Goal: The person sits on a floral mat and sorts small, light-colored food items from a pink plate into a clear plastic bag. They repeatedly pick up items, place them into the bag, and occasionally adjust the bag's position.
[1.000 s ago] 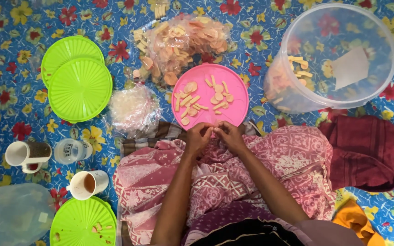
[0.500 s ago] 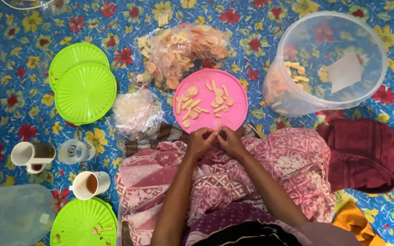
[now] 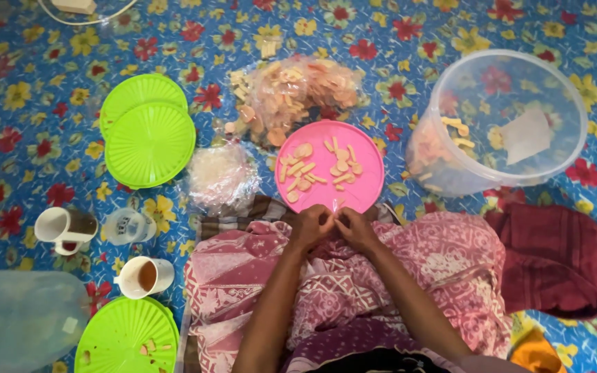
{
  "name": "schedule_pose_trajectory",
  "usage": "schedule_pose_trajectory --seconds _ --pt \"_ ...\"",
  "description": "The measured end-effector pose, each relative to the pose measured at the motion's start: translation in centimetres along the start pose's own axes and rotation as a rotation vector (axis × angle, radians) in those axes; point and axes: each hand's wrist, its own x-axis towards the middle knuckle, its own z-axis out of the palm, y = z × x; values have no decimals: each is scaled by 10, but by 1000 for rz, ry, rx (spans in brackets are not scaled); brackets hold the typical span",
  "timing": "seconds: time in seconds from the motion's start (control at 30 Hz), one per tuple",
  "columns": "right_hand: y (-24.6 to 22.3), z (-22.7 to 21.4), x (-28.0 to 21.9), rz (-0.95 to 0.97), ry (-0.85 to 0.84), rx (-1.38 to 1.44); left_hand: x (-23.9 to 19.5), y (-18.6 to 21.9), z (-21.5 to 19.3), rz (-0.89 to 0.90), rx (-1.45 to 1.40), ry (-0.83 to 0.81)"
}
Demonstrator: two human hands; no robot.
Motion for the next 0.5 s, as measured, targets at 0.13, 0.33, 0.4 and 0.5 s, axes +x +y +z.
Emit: schedule_pose_trajectory --seconds 0.13,0.33,0.4,0.5 --pt "21 7 1 -17 -30 20 -3 -1 1 -33 29 32" --pt "34 11 6 24 -30 168 -1 -8 8 -10 98 171" --pt "47 12 9 34 47 204 2 -8 4 14 26 185" --pt "37 7 10 4 120 183 5 -3 2 27 -24 207"
